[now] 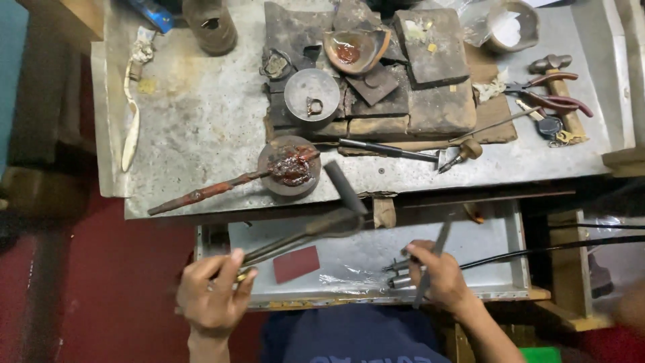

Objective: The person uses a blowtorch to heat a small metal object held with tongs on a workbench. They repeatedly apply the flame and adjust the object's position with the tongs, then use a metal rod to manipulate the heated area.

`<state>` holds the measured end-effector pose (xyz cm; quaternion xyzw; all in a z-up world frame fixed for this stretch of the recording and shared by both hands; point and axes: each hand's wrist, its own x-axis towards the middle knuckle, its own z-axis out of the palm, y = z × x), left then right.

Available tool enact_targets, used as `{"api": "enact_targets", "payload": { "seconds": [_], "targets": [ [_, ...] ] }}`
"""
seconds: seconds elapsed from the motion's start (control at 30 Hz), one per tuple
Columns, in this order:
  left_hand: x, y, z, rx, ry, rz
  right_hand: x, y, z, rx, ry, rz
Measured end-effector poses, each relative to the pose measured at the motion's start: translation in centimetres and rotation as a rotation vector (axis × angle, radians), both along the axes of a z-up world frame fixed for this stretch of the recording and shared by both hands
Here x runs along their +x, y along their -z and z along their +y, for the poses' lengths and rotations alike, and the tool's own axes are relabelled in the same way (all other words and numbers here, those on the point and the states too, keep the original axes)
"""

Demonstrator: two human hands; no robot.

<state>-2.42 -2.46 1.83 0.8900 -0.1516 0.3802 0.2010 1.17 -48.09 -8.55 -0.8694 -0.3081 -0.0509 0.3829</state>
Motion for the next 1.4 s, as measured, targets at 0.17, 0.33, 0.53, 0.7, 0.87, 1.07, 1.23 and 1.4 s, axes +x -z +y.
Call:
{"api": "enact_targets", "payload": {
  "seconds": [0.17,0.33,0.53,0.7,0.87,1.07,1.23,1.4],
  "targets": [
    [1.4,-1.4,-2.9,0.109,0.150,-0.056,5.6,-12.1,4.6,0.455,0.136,-0.216],
    [1.6,-2.2,-4.6,0.076,0.231,-0.047,9.2,-14.6,6.1,0.695,0.430,-0.140],
    [2.3,-1.1,-4.5,0.075,0.238,-0.083,10.6,-17.8,8.0,0.506,0.236,-0.094],
    [3.4,-0.7,-4.9,0.074,0.291,-0.071,10.2,-16.2,8.0,0.521,0.237,0.120],
    [2.0,2.3,-1.5,-0.074,0.069,-0.018,15.0,-14.8,1.8,0.172,0.471,-0.244],
    [2.1,-1.7,-0.6,-0.392,-0.448,-0.182,16.8,-17.9,0.9,0.002,0.414,-0.451],
    [1.8,-1.4,0.4,-0.448,-0.535,-0.210,16.4,-17.6,7.2,0.563,0.251,-0.156],
    [1.3,-2.2,-0.1,-0.461,-0.539,-0.141,17.3,-19.0,13.4,0.652,-0.018,0.071]
  ]
}}
